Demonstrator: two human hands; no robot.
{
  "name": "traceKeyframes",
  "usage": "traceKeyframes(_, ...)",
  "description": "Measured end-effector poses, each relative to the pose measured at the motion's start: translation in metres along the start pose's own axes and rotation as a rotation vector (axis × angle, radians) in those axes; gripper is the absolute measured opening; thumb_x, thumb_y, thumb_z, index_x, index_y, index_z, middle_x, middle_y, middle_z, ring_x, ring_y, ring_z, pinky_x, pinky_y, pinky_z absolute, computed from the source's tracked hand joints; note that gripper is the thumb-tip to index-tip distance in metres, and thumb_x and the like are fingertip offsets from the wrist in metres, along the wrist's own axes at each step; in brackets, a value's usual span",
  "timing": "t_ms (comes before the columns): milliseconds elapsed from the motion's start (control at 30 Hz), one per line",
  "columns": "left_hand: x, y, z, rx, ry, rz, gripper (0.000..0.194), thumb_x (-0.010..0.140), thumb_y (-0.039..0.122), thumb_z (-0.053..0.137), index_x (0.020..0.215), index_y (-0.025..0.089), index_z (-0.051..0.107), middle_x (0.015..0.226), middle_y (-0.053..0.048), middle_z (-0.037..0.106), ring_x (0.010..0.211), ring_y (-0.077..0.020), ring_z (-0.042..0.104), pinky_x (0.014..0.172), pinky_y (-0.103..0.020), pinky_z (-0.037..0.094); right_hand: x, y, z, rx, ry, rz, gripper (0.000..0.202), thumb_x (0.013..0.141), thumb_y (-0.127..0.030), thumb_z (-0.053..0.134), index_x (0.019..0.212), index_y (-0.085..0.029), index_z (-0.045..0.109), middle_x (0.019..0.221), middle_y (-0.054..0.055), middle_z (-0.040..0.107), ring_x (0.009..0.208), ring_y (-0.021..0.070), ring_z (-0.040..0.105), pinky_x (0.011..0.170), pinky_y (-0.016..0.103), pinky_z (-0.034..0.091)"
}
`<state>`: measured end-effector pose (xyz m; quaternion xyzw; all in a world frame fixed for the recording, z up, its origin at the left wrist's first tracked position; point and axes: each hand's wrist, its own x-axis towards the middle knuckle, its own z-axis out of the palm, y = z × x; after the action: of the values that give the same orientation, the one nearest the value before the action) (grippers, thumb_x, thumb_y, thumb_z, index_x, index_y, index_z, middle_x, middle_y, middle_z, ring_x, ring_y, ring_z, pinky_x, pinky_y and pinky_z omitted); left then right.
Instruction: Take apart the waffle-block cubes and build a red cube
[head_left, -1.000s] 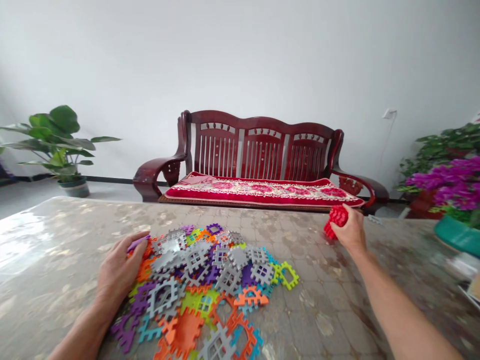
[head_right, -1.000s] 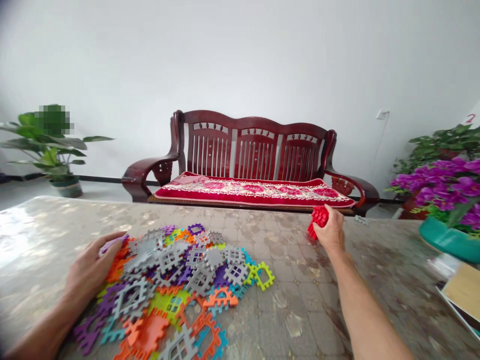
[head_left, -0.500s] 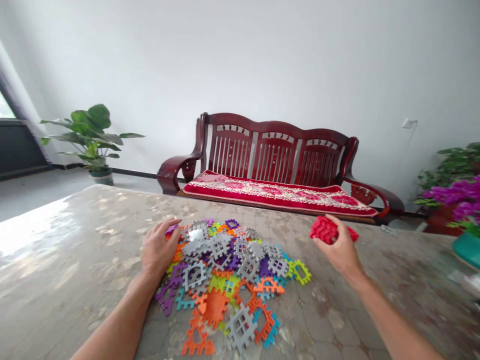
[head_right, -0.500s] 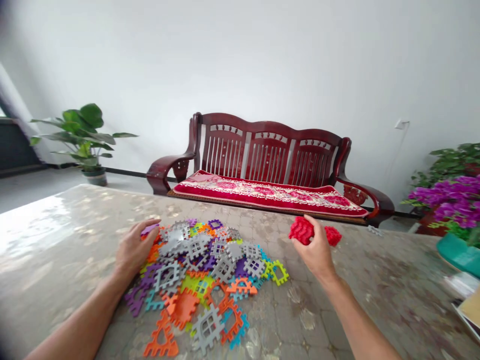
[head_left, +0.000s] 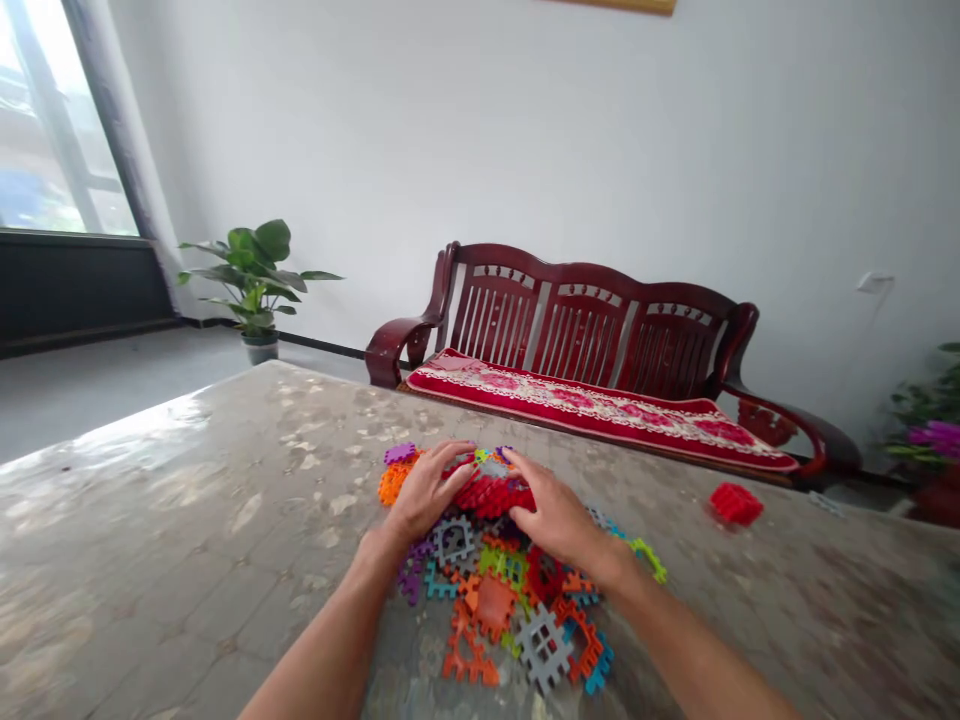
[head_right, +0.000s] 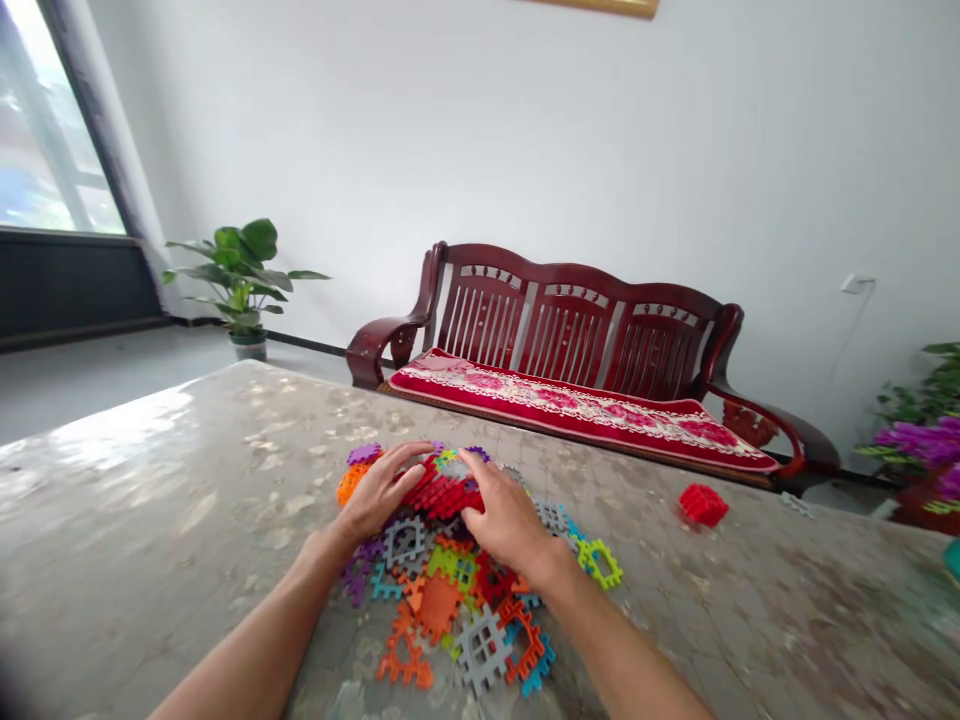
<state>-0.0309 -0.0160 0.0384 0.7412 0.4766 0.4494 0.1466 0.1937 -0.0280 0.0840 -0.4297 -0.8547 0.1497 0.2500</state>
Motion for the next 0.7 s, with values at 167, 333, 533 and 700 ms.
traceKeyframes(167, 0.000, 0.006, 0.005, 0.063, -0.157, 0.037, 0.043, 0.090, 0.049, 0.052, 0.124, 0.025, 0.063, 0.128, -0.007, 0.063, 0.119, -0.0238, 0.057, 0.106, -0.037, 0.041, -0.005, 0.001, 0.011, -0.115, -0.057, -0.029, 0.063, 0.071, -0.019, 0.064, 0.133, -0.023, 0.055, 0.130, 0.008, 0.060, 0.121, 0.0275, 0.052, 0.107, 0.044, 0.039)
traceKeyframes(333, 0.003, 0.004, 0.005, 0.169, -0.353, 0.092, 0.054, 0.079, 0.061, 0.061, 0.121, 0.027, 0.065, 0.122, -0.006, 0.066, 0.118, -0.0270, 0.057, 0.106, -0.041, 0.039, -0.014, 0.013, 0.017, -0.094, 0.005, -0.027, 0.046, 0.073, -0.014, 0.061, 0.117, -0.026, 0.064, 0.118, 0.004, 0.065, 0.111, 0.0231, 0.058, 0.100, 0.038, 0.043)
traceKeyframes(533, 0.003, 0.011, 0.007, 0.250, -0.390, 0.087, 0.063, 0.062, 0.041, 0.076, 0.122, 0.028, 0.061, 0.124, -0.006, 0.063, 0.117, -0.0301, 0.056, 0.104, -0.041, 0.041, -0.014, 0.032, 0.015, -0.062, 0.165, 0.085, 0.033, 0.075, -0.011, 0.057, 0.103, -0.025, 0.067, 0.106, 0.004, 0.066, 0.102, 0.0218, 0.060, 0.094, 0.038, 0.047)
traceKeyframes(700, 0.004, 0.018, 0.012, 0.253, -0.287, 0.016, 0.055, 0.073, 0.025, 0.059, 0.127, 0.029, 0.058, 0.124, -0.005, 0.064, 0.111, -0.0248, 0.062, 0.097, -0.034, 0.047, -0.023, 0.037, 0.008, -0.028, 0.186, 0.057, 0.040, 0.078, -0.012, 0.056, 0.115, -0.025, 0.064, 0.122, 0.005, 0.063, 0.117, 0.0212, 0.056, 0.106, 0.039, 0.042)
